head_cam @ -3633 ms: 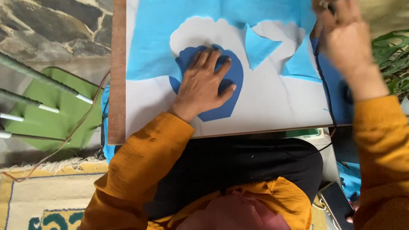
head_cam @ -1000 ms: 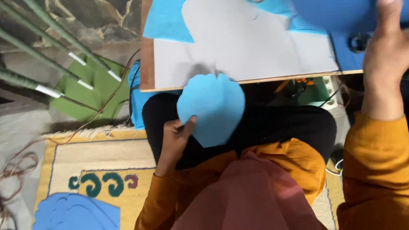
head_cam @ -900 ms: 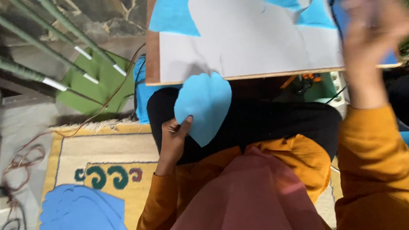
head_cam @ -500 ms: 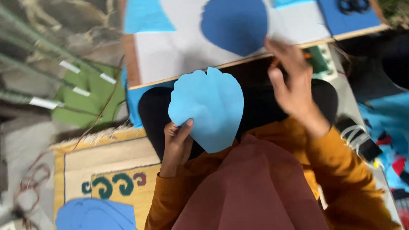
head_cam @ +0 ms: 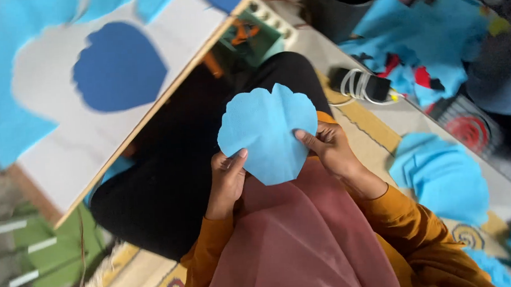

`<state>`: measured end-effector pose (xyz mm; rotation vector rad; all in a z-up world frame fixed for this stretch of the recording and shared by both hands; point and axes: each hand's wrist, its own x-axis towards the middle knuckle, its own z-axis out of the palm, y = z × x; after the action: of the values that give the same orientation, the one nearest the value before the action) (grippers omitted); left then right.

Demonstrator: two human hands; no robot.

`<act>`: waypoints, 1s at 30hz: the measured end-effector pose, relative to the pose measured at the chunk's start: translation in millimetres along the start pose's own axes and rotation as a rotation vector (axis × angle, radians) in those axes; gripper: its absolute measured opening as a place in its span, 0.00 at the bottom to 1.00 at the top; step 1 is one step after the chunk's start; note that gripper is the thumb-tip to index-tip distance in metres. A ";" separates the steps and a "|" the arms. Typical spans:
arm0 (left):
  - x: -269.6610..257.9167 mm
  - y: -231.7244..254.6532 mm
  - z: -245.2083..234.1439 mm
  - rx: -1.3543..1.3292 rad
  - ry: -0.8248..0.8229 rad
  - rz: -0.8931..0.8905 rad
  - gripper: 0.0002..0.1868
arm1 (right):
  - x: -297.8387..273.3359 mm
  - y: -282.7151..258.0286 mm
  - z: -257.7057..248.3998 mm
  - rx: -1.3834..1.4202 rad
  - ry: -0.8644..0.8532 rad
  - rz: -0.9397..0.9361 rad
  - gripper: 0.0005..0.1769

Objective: Cutting out decorative shapes from blue fabric using a heat-cutting tool and a template.

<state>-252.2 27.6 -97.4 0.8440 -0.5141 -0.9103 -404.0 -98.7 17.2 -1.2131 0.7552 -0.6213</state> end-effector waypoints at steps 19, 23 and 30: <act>45.8 -48.7 23.9 0.211 -0.158 -0.605 0.23 | -24.8 67.3 -146.8 0.083 0.732 0.108 0.14; 51.1 -99.0 -45.6 -0.140 -0.077 -0.724 0.14 | -81.1 94.8 -241.3 0.117 1.099 0.075 0.15; 53.3 -82.3 -39.2 -0.344 -0.258 -0.665 0.15 | -210.1 158.9 -322.7 0.323 1.546 0.110 0.15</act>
<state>-235.3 -29.3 -184.8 0.5832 -0.2773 -1.6812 -783.5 -87.4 -154.1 -0.1798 1.8587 -1.5268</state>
